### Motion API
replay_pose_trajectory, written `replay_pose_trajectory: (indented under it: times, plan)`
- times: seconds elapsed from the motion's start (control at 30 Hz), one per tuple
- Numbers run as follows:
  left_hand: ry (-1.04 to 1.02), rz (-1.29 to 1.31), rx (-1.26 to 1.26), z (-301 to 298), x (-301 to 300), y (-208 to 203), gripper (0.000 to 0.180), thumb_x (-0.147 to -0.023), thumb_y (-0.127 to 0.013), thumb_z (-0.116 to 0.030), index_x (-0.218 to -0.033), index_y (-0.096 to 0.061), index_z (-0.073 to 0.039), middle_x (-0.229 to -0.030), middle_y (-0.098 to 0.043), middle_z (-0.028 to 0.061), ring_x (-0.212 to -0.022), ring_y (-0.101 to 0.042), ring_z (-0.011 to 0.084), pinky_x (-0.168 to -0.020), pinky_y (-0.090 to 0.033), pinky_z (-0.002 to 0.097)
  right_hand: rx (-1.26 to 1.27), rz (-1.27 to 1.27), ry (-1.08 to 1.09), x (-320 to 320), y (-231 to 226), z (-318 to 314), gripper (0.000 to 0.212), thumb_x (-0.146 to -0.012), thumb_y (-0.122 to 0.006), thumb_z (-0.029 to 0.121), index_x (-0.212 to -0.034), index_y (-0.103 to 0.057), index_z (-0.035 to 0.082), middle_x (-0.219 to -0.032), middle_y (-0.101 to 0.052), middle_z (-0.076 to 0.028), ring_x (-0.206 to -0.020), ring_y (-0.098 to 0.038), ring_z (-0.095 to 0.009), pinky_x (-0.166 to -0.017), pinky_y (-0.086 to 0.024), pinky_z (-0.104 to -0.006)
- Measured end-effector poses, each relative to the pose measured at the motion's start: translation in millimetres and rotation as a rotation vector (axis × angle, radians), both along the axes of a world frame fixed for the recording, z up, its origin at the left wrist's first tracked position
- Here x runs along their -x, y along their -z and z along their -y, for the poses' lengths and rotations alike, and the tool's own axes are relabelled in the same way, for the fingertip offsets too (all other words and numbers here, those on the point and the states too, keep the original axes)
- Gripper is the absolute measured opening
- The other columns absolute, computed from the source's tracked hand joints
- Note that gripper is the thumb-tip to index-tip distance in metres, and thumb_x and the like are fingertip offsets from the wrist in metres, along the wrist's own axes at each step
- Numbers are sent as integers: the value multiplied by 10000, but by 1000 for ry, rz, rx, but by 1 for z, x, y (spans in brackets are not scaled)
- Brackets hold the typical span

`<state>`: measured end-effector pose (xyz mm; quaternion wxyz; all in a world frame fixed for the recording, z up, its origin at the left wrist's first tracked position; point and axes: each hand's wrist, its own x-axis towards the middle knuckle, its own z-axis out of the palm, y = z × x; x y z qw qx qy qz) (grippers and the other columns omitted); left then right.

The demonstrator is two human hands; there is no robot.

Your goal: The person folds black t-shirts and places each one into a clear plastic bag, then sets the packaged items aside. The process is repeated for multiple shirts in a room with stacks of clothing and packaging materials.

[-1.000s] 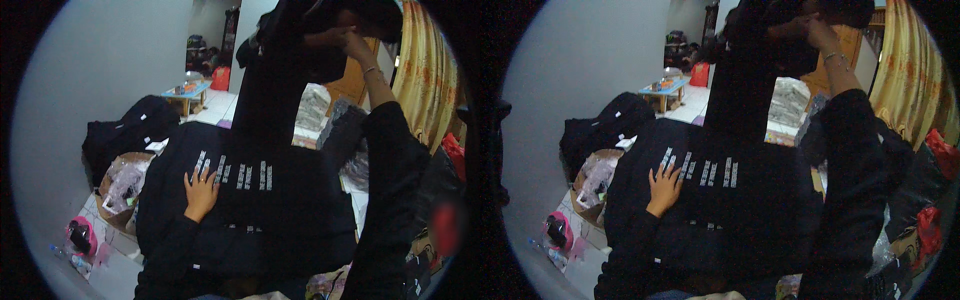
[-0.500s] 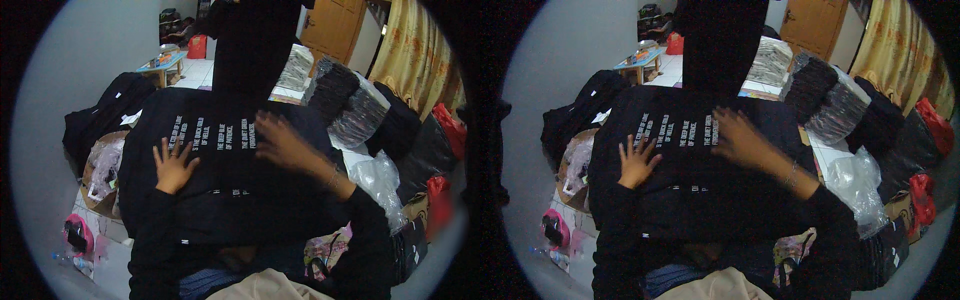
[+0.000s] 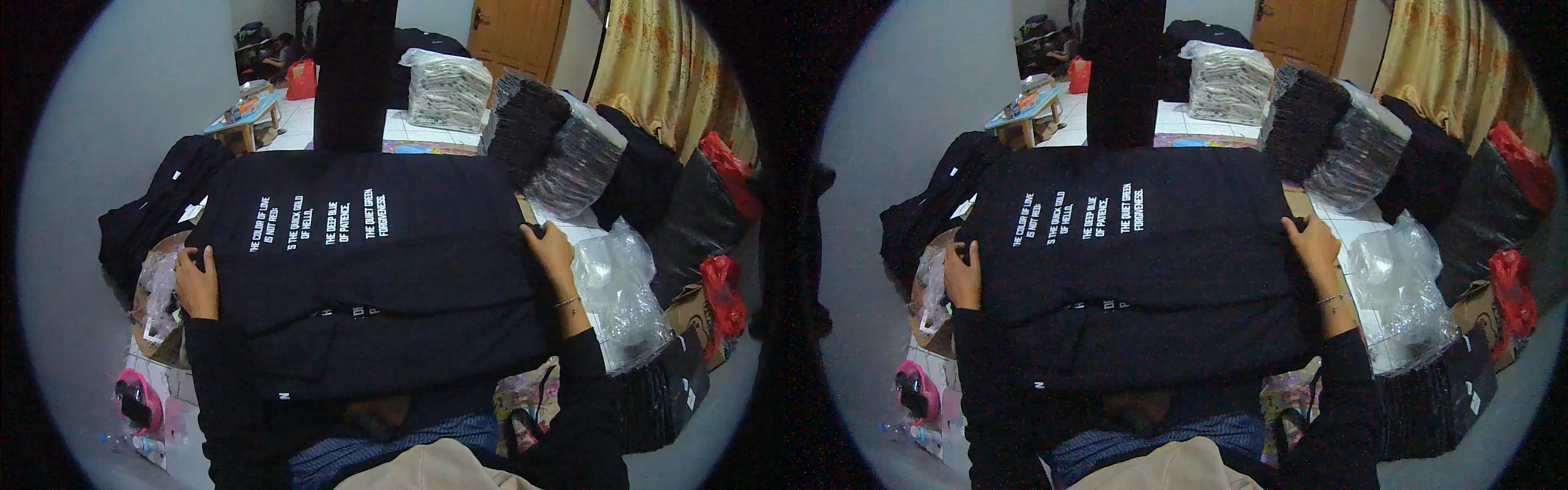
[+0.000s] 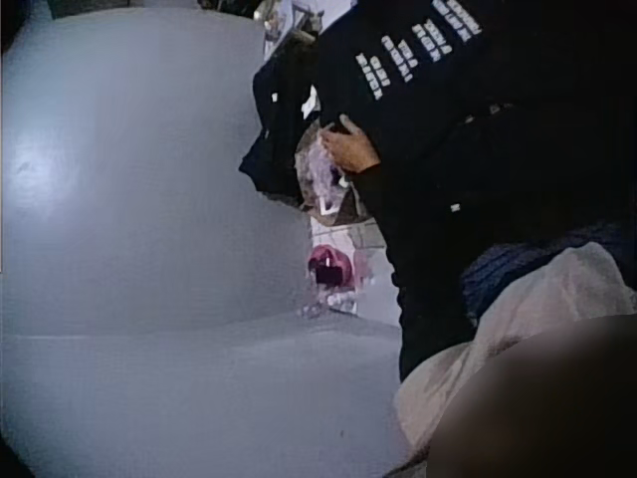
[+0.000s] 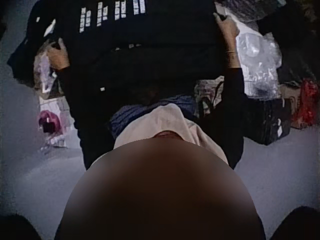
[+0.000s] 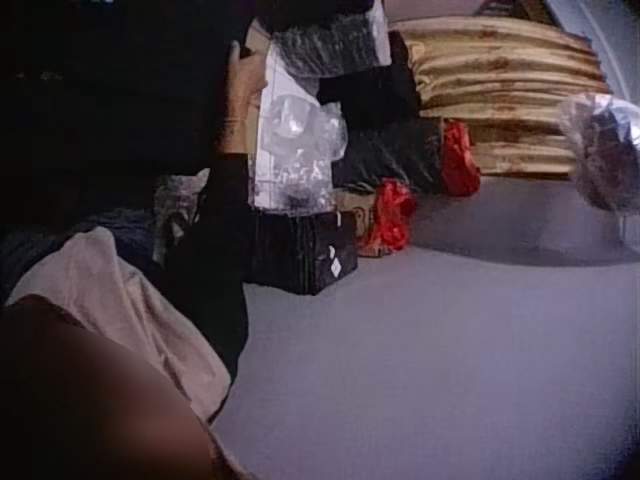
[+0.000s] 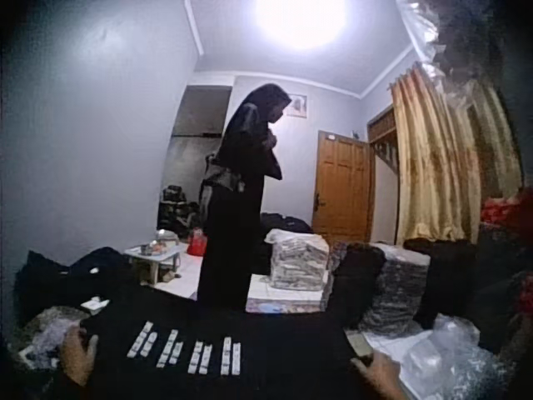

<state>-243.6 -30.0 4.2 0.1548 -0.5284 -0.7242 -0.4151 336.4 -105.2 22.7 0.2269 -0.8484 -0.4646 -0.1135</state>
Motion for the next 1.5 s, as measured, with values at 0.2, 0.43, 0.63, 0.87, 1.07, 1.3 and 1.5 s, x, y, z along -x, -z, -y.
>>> replay_pose_trajectory:
  times: [0.2,0.43,0.63,0.87,1.07,1.3,1.5]
  plan:
    - [71,-63,-41,1,10,4,290,-890,-612,-318,-966,-559,-43,-905,-638,167,-882,-611,366,-750,-460,442,-360,-717,-489,-39,-1,-14,303,-904,-625,290,-892,-658,-12,-856,-650,-22,-758,-563,-93,-686,-452,-262]
    - [63,126,19,-8,17,9,304,-948,-494,-371,-974,-551,-74,-987,-643,127,-947,-604,342,-809,-391,505,-595,-1041,-572,-62,24,-43,200,-943,-591,234,-942,-642,40,-814,-592,18,-744,-513,-73,-689,-426,-238]
    - [-27,91,116,-16,18,11,263,-950,-490,-338,-1078,-501,-107,-1019,-641,115,-934,-613,339,-845,-362,538,-474,-466,-464,-74,47,-61,264,-945,-579,299,-879,-617,46,-769,-582,-7,-714,-524,-98,-658,-427,-243]
    - [-106,-222,52,5,-23,-12,446,-879,-583,-235,-1305,-450,-235,-1301,-485,13,-1207,-452,256,-875,-363,543,-18,-1690,-619,-93,26,-30,381,-888,-626,425,-1045,-618,77,-872,-630,-3,-751,-574,-92,-713,-482,-264]
    - [1004,-478,237,19,-101,-16,369,-803,-583,-38,-1112,-628,-236,-1361,-468,44,-1208,-470,277,-992,-380,439,-10,-1378,-470,-63,1,-6,545,-830,-685,407,-1206,-559,33,-1175,-587,-69,-1036,-565,-208,-897,-462,-368]
    - [1147,-304,375,44,-103,-25,76,-910,-546,-159,-973,-589,-162,-1444,-394,46,-1349,-332,297,-1104,-210,487,134,-1355,-636,-49,3,31,721,-837,-688,352,-1374,-372,-12,-1280,-537,-128,-1165,-533,-239,-973,-450,-378]
    - [1017,196,181,134,-76,-19,323,-893,-582,-95,-1214,-546,-94,-1352,-466,115,-1203,-495,280,-997,-381,386,-119,-1210,-598,2,-13,60,545,-872,-658,277,-1280,-490,-41,-1166,-605,-108,-1040,-592,-191,-885,-477,-323]
